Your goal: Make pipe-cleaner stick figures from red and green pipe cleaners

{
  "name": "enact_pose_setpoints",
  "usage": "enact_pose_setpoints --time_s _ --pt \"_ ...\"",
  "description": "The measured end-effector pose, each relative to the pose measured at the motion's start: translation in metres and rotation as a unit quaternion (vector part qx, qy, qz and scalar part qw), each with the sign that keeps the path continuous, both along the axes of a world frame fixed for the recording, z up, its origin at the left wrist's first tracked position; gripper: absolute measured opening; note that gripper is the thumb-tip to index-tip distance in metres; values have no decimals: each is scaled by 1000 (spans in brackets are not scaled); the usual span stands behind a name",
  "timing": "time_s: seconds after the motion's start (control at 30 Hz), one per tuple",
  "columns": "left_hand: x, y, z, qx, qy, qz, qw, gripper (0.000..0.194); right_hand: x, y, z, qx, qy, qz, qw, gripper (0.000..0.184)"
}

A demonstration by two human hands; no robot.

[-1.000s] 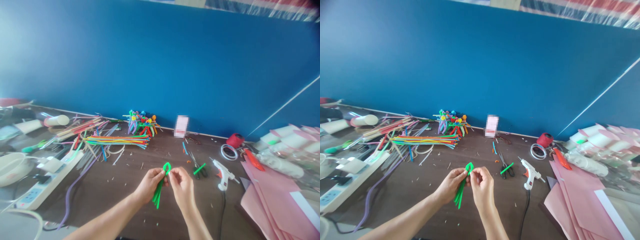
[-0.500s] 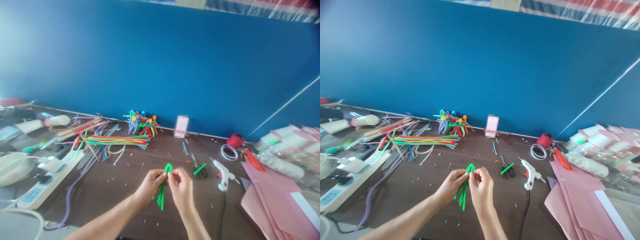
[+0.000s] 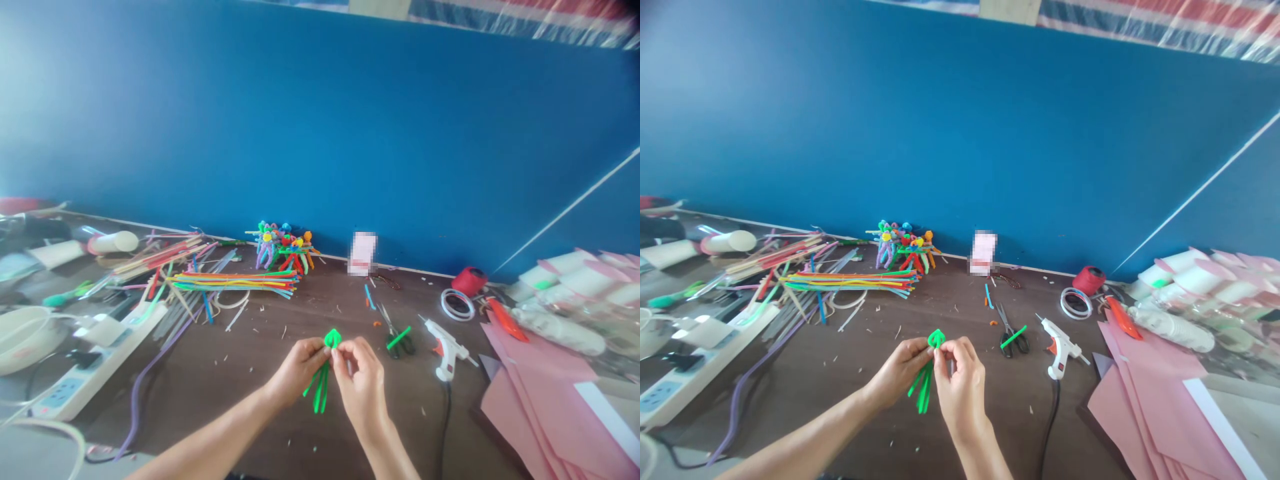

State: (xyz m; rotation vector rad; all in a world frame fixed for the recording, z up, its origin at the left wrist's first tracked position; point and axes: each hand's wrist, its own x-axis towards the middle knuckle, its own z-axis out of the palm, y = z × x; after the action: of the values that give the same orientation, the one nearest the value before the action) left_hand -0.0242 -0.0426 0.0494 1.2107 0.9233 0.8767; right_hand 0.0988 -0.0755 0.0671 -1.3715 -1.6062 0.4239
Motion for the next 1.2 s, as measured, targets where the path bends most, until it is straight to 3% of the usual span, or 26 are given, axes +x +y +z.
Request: enact_pose_setpoints --time_s 0.23,0.5,0.83,1.0,1.2 --pt "-4 -1 6 -49 -73 -17 996 32 3 -1 -5 -52 73 11 996 8" --pt "-9 -1 8 -19 -32 -69 997 36 5 4 -6 -107 188 100 971 8" --pt "-16 2 27 108 14 -141 984 29 7 2 5 -82 123 96 984 11" --pt "-17 1 27 103 10 -136 985 28 9 1 13 -94 111 118 982 12" --pt "-21 0 25 74 25 -169 982 33 13 -3 25 -118 180 196 957 12"
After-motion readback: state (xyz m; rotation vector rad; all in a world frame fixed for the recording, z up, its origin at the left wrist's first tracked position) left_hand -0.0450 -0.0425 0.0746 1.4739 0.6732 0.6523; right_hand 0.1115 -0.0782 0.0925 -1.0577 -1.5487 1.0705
